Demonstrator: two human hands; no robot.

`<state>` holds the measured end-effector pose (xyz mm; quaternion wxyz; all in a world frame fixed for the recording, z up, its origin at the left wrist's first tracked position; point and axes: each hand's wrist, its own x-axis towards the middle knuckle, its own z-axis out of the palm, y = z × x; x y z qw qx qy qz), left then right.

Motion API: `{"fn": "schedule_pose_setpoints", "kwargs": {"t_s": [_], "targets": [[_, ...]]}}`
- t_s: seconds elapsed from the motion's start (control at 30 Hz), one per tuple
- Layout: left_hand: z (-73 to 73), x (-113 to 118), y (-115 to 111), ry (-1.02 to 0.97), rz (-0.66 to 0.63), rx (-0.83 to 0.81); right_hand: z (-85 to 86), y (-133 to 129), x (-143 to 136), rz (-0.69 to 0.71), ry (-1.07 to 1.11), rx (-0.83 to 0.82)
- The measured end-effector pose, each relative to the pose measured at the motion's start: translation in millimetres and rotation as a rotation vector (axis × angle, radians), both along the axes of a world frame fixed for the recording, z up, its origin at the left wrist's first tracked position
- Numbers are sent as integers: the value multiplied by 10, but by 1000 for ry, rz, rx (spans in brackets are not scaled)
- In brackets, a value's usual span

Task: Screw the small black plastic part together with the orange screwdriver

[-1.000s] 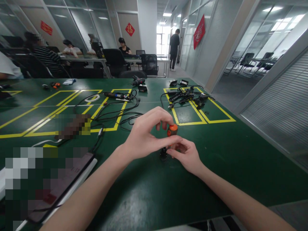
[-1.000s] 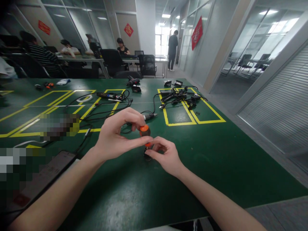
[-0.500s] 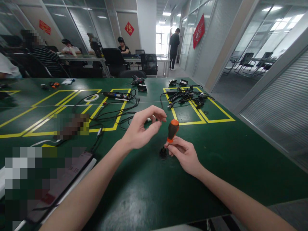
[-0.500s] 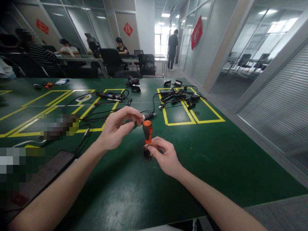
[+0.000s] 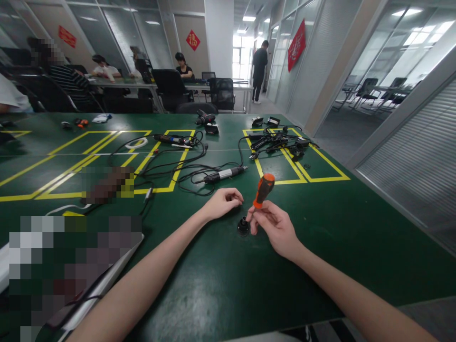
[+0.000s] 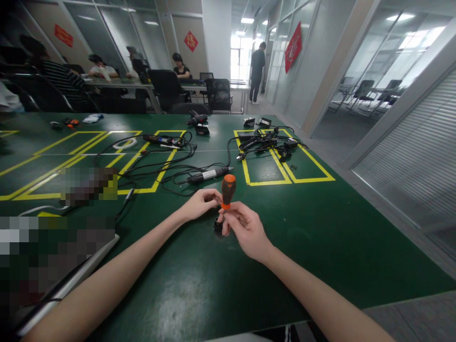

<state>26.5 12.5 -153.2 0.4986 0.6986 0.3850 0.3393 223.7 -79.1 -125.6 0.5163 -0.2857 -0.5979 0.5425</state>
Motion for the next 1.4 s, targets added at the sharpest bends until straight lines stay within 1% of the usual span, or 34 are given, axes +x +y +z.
{"fn": "schedule_pose_setpoints", "kwargs": {"t_s": [0.1,0.23,0.4,0.5,0.67,0.73,0.8,0.9,1.0,1.13,1.4], "targets": [[14,-17,17,-19,-44,-32,6,-17,-11,-1,-2,-1],[49,-44,23,-35,-147,-93,4,-19,-39,-48,18,-1],[188,-75,-14,-50,-307,-238,17,1,-40,-81,11,26],[248,-90,-34,-30,-368,-274,37,2,-31,-77,-10,38],[223,-127,-36,-75,-506,-430,20,-14,-43,-32,3,42],[211,-146,-27,-49,-547,-446,-4,-20,-52,-34,33,34],[209,-162,-17,5,-562,-424,-20,-23,-56,-47,40,24],[213,-174,-8,61,-582,-390,-3,-27,-52,-75,-9,25],[210,-171,-13,65,-589,-373,56,-36,-45,-89,-53,45],[215,-155,-28,59,-578,-375,115,-47,-49,-66,-57,68],[227,-145,-34,103,-576,-354,50,-25,-59,-64,-15,36]]}}
